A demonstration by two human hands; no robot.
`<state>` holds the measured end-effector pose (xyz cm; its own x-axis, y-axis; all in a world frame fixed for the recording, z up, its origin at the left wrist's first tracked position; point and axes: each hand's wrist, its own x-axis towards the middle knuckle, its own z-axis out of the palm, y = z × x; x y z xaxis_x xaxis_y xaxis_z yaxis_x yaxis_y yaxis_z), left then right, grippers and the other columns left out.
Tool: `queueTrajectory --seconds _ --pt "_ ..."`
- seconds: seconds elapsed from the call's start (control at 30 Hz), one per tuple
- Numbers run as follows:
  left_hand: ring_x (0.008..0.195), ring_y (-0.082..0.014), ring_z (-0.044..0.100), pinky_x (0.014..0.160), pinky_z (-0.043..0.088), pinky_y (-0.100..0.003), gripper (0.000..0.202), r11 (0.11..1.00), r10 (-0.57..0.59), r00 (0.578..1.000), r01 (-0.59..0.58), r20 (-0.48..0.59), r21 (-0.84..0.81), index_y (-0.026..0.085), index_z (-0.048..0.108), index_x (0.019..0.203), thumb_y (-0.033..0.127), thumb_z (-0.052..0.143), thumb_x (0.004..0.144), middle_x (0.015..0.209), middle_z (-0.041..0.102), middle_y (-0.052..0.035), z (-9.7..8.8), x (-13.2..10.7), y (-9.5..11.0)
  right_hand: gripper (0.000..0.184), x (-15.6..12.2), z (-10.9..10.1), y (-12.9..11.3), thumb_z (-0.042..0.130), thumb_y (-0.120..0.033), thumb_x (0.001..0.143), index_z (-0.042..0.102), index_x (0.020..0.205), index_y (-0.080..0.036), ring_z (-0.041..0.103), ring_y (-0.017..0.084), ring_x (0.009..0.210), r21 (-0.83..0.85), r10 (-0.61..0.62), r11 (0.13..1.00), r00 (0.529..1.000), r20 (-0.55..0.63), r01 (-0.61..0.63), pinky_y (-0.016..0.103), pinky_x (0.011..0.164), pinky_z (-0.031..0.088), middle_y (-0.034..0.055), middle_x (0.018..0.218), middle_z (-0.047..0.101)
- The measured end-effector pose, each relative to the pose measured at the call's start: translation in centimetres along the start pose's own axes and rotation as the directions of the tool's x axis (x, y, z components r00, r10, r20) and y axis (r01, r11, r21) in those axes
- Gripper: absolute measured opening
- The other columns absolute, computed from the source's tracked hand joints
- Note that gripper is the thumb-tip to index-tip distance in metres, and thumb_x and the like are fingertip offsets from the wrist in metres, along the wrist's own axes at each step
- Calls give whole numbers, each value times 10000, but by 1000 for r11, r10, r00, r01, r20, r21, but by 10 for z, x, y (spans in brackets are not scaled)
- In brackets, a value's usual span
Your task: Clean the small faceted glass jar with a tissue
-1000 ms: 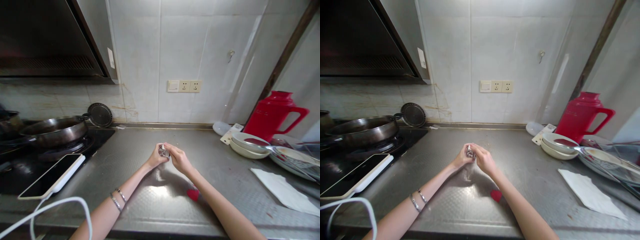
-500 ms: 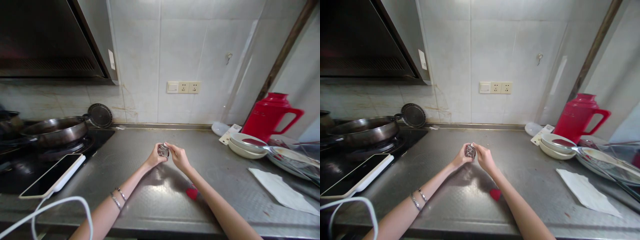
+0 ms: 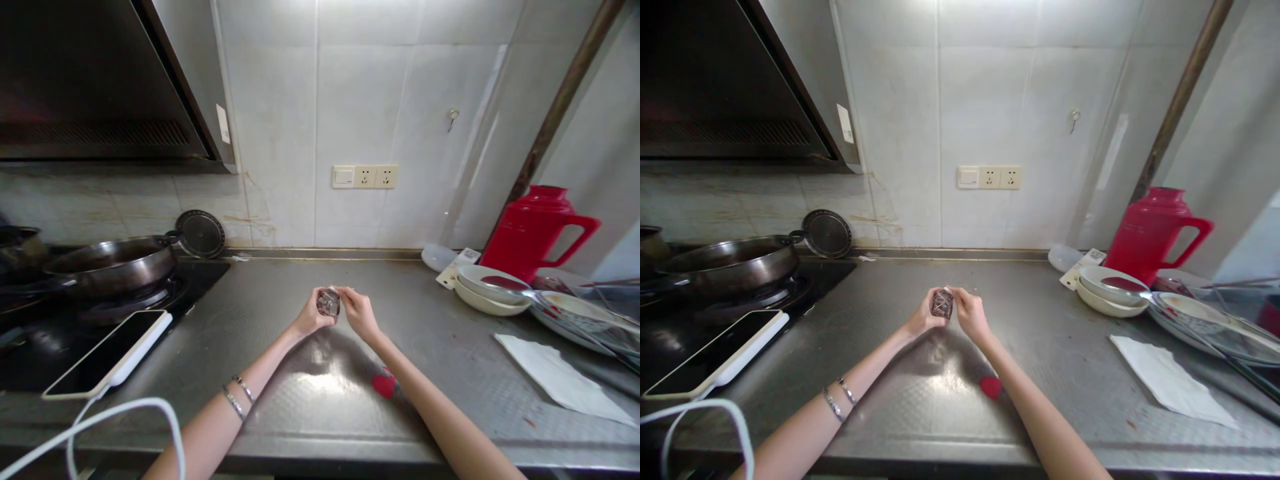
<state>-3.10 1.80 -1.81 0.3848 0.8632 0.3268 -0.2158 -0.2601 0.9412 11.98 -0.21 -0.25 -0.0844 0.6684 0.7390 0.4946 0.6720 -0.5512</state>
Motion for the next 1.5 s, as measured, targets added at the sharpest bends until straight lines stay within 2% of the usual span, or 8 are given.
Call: queueTrajectory --seconds 0.1,0.23,0.47,0.53,0.73,1.03,1.3,1.5 --pt "786 -152 583 728 441 -286 698 999 27 999 -27 -16 28 175 429 1068 141 774 462 918 587 -26 1 0 1 284 -1 0 0 419 -199 912 670 1043 -180 697 180 742 -23 -15 1000 1000 -9 15 273 666 561 61 876 737" --pt "865 -174 595 804 450 -310 685 993 78 997 -75 -23 88 167 446 1079 204 795 491 990 599 -57 1 2 -1 338 -6 -3 -6 385 -140 909 614 1150 -203 660 196 1001 -82 -179 980 984 18 179 327 848 548 91 1100 688" --pt "989 -220 591 863 456 -348 647 968 118 992 -106 -39 227 155 467 1099 204 774 532 1088 604 -97 3 2 2 567 -7 -12 -18 321 51 770 528 1246 -177 459 184 1276 -180 -445 857 869 218 484 385 1027 454 106 1259 599" --pt "1015 -223 587 888 447 -350 638 966 139 990 -129 -31 225 156 469 1099 192 764 534 1110 603 -98 4 3 4 581 -5 -12 -17 321 59 754 525 1245 -175 452 182 1282 -192 -439 856 870 223 481 387 1035 447 108 1272 589" --pt "904 -193 611 827 466 -324 646 947 133 990 -115 -40 300 168 459 1116 184 765 547 1003 631 -57 4 1 4 497 -2 -9 -9 344 17 811 544 1214 -193 578 195 1155 -208 -299 925 947 117 318 368 929 527 116 1197 638" --pt "977 -230 601 871 463 -369 614 928 165 983 -125 -85 350 177 451 1082 166 755 548 1024 635 -69 2 1 8 581 -5 -9 -20 339 49 764 525 1261 -187 465 194 1271 -147 -431 870 870 239 471 417 1034 454 103 1263 597" --pt "954 -214 590 860 448 -349 634 922 160 987 -143 -18 361 167 457 1136 191 743 570 1008 617 -63 5 0 6 474 1 -12 -12 360 16 823 559 1206 -178 551 199 1189 -170 -334 917 928 167 360 383 965 502 130 1234 613" --pt "931 -210 594 837 454 -330 644 942 158 984 -126 -81 311 166 480 1109 236 778 542 1007 618 -68 1 3 4 505 2 -17 -16 383 34 807 557 1215 -207 544 198 1197 -148 -366 905 907 209 399 379 974 496 101 1221 627"
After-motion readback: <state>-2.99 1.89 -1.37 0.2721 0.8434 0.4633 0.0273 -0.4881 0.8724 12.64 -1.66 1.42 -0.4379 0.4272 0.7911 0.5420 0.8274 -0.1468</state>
